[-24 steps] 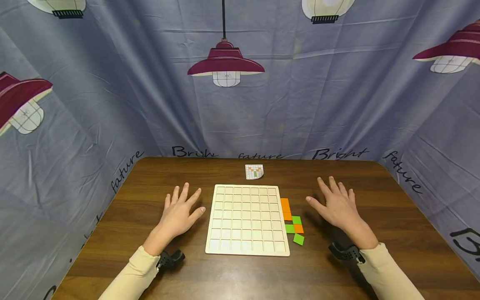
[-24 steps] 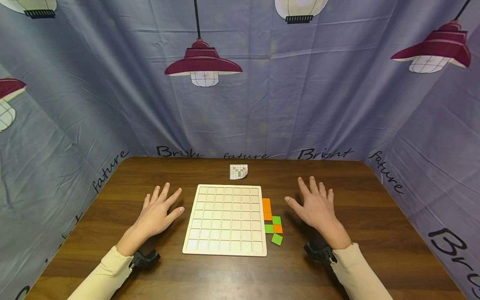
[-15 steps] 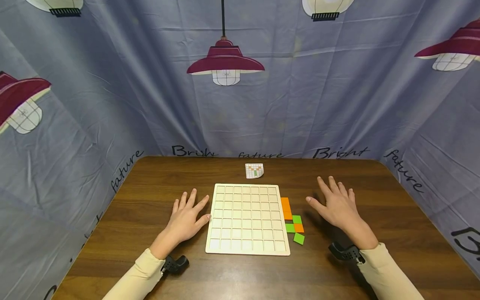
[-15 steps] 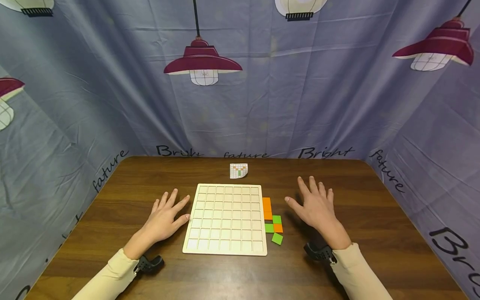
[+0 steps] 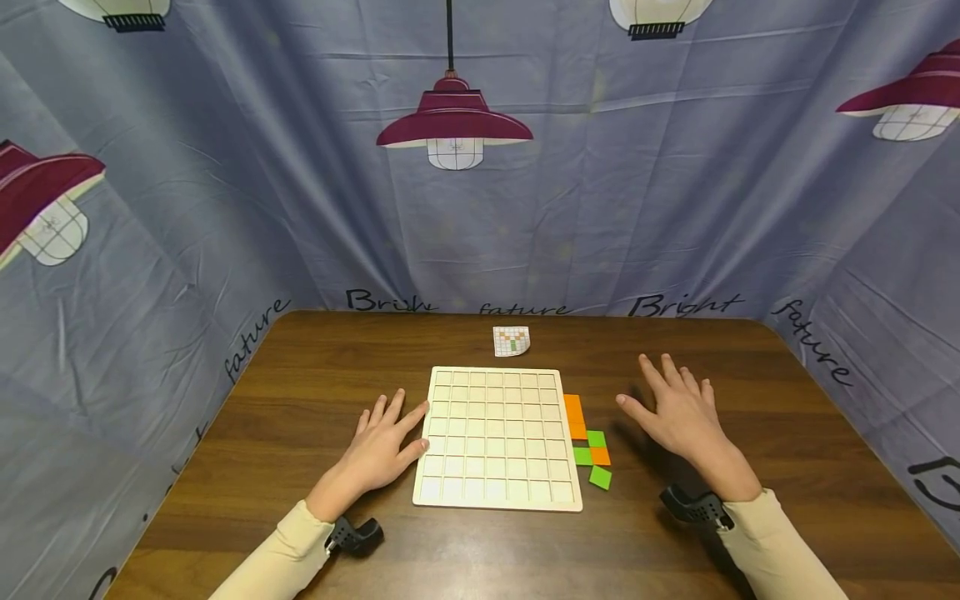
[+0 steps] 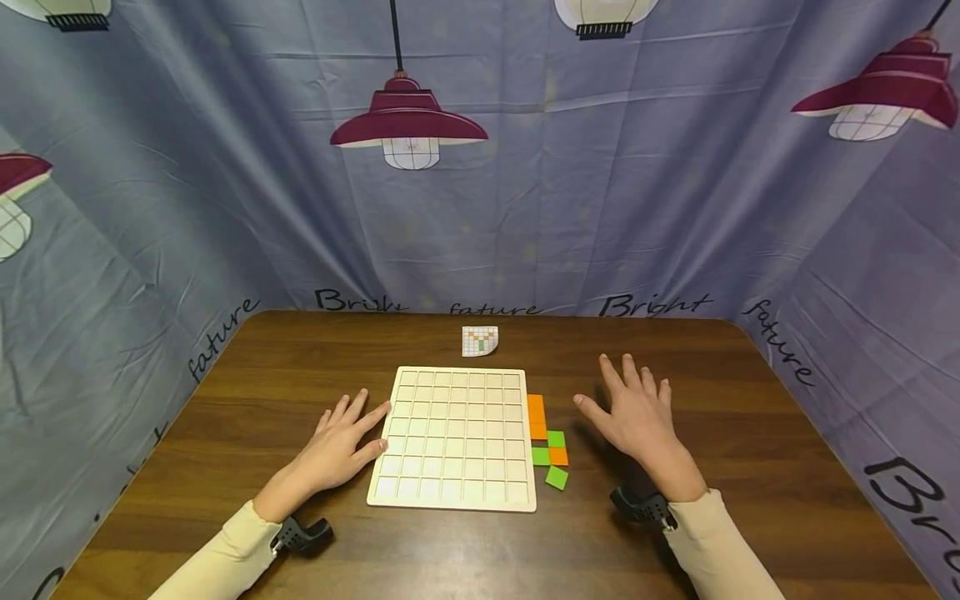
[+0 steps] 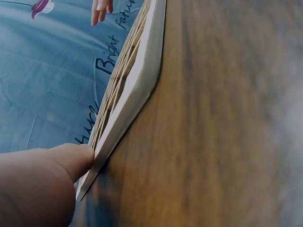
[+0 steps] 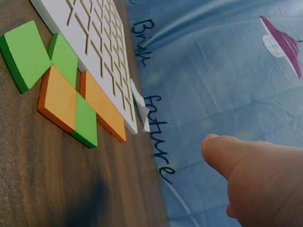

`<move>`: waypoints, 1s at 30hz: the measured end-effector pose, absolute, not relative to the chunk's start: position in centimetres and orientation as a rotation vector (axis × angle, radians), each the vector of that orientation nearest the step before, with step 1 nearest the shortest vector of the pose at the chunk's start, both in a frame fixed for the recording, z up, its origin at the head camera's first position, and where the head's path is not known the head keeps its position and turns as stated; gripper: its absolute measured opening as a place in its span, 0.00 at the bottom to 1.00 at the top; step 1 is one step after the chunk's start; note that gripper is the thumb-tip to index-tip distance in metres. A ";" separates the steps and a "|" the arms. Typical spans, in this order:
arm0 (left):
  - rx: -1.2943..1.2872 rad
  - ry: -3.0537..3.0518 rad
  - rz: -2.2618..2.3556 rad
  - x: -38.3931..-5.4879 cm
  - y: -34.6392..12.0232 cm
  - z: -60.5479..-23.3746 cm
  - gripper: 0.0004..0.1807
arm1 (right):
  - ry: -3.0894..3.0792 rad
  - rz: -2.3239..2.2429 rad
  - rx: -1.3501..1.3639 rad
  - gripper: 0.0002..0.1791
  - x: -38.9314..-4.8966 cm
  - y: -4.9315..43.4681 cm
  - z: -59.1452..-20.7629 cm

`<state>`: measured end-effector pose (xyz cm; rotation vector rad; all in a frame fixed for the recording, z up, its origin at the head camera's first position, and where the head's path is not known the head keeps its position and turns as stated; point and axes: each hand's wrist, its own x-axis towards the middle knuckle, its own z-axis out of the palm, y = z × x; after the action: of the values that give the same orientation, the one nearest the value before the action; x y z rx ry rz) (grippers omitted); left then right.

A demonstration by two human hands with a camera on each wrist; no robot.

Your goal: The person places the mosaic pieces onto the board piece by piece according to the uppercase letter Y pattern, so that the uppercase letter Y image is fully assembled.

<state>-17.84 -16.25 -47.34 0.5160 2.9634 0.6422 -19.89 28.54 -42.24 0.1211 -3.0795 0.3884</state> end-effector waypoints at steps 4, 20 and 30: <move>0.536 2.953 0.673 -17.8 -16.2 -47.4 0.31 | -3.072 0.393 0.119 0.51 -19.8 28.6 -42.0; 0.543 2.951 0.653 -17.8 -16.1 -47.8 0.29 | -3.078 0.457 0.179 0.47 -19.6 29.1 -42.0; 0.535 2.949 0.643 -17.7 -16.2 -47.8 0.29 | -2.998 0.509 0.398 0.36 -19.6 28.3 -43.0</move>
<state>-17.69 -16.23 -47.81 0.5350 2.9493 0.6427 -19.58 28.31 -43.03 0.3983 -2.9982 0.5091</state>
